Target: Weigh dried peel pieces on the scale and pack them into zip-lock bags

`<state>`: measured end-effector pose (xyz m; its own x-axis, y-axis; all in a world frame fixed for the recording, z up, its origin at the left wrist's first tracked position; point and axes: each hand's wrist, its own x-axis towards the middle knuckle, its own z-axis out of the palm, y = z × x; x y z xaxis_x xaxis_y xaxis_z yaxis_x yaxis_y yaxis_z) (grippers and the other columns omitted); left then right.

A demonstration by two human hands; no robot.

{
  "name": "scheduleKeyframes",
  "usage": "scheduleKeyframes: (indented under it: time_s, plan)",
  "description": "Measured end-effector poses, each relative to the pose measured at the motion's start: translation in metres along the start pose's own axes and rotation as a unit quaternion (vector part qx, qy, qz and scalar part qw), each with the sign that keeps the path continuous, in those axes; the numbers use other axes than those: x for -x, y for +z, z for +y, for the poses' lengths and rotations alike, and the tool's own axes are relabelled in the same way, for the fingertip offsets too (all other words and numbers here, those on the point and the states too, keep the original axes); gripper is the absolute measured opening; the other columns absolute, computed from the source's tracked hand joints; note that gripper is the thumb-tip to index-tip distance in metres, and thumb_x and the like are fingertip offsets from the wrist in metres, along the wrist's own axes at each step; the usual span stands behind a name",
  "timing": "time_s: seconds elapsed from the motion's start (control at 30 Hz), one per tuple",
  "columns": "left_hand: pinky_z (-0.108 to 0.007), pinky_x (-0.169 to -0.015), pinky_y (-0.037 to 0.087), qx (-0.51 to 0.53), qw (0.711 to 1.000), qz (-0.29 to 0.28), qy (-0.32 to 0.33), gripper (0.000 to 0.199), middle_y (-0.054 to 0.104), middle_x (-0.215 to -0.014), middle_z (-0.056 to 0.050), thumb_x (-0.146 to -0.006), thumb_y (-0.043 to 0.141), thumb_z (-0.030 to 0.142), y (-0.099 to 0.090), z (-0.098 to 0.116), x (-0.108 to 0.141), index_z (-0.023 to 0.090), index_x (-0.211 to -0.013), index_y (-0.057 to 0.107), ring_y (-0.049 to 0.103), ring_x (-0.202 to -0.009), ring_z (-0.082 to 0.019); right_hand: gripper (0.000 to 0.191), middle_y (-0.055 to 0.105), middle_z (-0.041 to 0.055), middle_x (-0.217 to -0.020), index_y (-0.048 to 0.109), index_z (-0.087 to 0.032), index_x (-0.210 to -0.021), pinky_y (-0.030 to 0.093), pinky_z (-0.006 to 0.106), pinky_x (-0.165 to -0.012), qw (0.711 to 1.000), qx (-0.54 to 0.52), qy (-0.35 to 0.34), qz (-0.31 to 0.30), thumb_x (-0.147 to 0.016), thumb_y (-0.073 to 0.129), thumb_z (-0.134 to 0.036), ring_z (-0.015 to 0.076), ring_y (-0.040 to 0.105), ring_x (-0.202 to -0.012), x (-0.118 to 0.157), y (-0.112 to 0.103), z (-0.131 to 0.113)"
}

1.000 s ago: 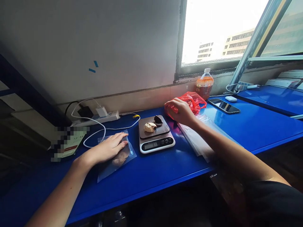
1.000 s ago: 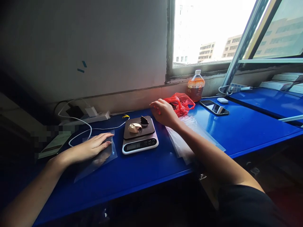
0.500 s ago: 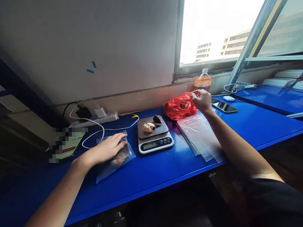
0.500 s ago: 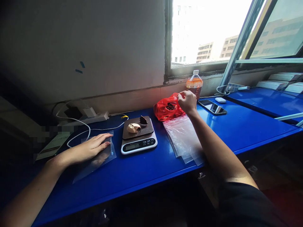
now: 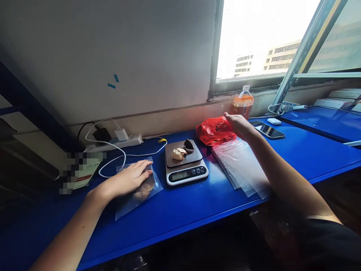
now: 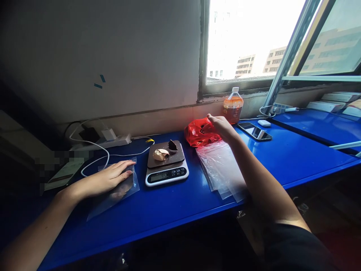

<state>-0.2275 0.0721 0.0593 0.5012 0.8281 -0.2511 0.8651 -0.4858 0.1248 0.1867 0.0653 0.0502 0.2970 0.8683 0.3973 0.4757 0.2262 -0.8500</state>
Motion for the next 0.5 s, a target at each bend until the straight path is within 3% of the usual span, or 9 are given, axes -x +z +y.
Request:
scheduleKeyframes:
  time_s: [0.1,0.17,0.23,0.33,0.5]
  plan:
    - [-0.045,-0.116,0.029,0.004,1.0,0.011,0.001,0.066,0.037,-0.155,-0.009,-0.094,0.026,0.054,0.001,-0.001,0.0,0.019,-0.149,0.037,0.033,-0.143,-0.028,0.041,0.072,0.0125,-0.084,0.068,-0.014,-0.091,0.057,0.039,-0.076,0.982,-0.132,-0.005,-0.135,-0.089,0.044,-0.048,0.0238,0.07,-0.079,0.005,0.006,-0.008]
    - [-0.046,-0.115,0.03,0.005,1.0,0.015,0.002,0.065,0.038,-0.155,-0.009,-0.094,0.027,0.054,0.001,-0.001,0.0,0.019,-0.148,0.037,0.034,-0.143,-0.028,0.035,0.073,0.0117,-0.09,0.068,-0.015,-0.092,0.056,0.038,-0.079,0.981,-0.107,-0.022,-0.158,-0.087,0.048,-0.043,0.0238,0.07,-0.084,0.005,0.007,-0.006]
    - [-0.046,-0.116,0.029,0.003,1.0,0.011,0.001,0.066,0.037,-0.155,-0.009,-0.094,0.026,0.054,0.001,0.0,0.0,0.018,-0.148,0.037,0.033,-0.143,-0.028,0.026,0.073,0.0099,-0.093,0.069,-0.016,-0.089,0.054,0.035,-0.081,0.991,0.028,-0.064,-0.111,-0.085,0.051,-0.034,0.0235,0.069,-0.087,0.002,0.007,0.004]
    - [-0.045,-0.118,0.026,0.006,1.0,0.001,-0.005,0.068,0.034,-0.157,-0.009,-0.094,0.024,0.054,0.0,0.002,0.0,0.016,-0.15,0.035,0.03,-0.145,-0.027,0.019,0.073,0.009,-0.094,0.07,-0.016,-0.084,0.052,0.032,-0.081,0.966,0.23,-0.114,-0.021,-0.078,0.054,-0.021,0.0239,0.067,-0.089,-0.006,0.005,0.024]
    - [-0.047,-0.117,0.028,0.014,1.0,0.006,-0.007,0.069,0.035,-0.157,-0.009,-0.094,0.025,0.055,0.0,0.002,0.001,0.016,-0.149,0.035,0.03,-0.145,-0.029,0.017,0.073,0.0125,-0.098,0.071,-0.014,-0.086,0.049,0.036,-0.085,0.945,0.296,-0.137,-0.019,-0.077,0.059,-0.021,0.0265,0.065,-0.091,-0.022,0.011,0.043]
